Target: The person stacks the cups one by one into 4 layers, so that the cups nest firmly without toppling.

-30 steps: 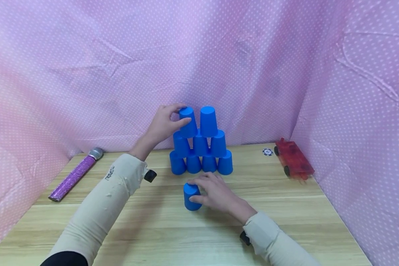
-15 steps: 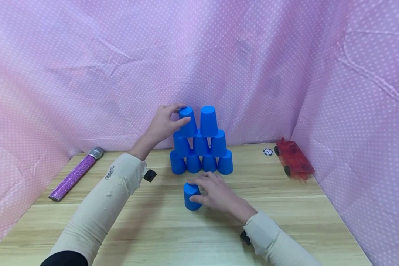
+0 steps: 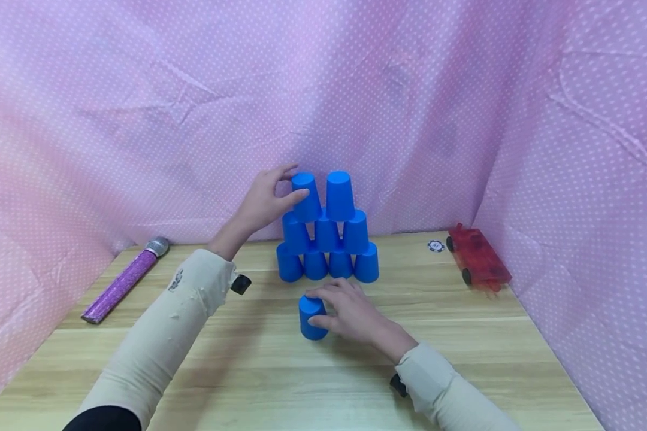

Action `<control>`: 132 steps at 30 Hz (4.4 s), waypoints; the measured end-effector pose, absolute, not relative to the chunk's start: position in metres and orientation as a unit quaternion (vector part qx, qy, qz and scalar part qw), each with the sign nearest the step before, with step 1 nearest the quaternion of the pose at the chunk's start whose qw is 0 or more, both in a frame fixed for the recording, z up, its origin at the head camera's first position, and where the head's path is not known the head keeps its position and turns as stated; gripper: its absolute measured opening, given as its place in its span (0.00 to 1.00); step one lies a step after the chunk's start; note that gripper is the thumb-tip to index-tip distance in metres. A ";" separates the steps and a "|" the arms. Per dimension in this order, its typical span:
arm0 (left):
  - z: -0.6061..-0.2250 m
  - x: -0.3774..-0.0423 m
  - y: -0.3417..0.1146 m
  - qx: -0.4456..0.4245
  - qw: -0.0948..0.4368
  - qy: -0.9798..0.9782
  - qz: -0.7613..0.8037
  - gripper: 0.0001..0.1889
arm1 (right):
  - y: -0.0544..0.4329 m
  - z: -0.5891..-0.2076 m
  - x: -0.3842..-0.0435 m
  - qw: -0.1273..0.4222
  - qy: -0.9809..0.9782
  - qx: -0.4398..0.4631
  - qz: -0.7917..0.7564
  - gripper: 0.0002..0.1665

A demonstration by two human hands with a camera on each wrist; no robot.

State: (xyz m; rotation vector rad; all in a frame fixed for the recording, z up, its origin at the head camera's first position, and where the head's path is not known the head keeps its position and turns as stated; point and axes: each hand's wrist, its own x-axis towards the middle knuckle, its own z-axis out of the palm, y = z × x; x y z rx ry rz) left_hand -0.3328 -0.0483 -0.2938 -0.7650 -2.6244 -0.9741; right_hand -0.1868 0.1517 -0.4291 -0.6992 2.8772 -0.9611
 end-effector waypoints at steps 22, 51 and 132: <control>-0.419 -0.340 -0.128 -0.229 -0.178 -0.875 -0.387 0.36 | 0.154 -0.427 -0.185 0.009 0.918 -0.234 -0.322 0.32; -0.446 -0.338 -0.110 -0.188 -0.142 -0.893 -0.384 0.30 | 0.152 -0.426 -0.186 0.014 0.917 -0.235 -0.323 0.33; -0.455 -0.343 -0.103 -0.196 -0.149 -0.887 -0.391 0.34 | 0.179 -0.211 -0.306 -0.119 0.898 -0.133 -0.402 0.39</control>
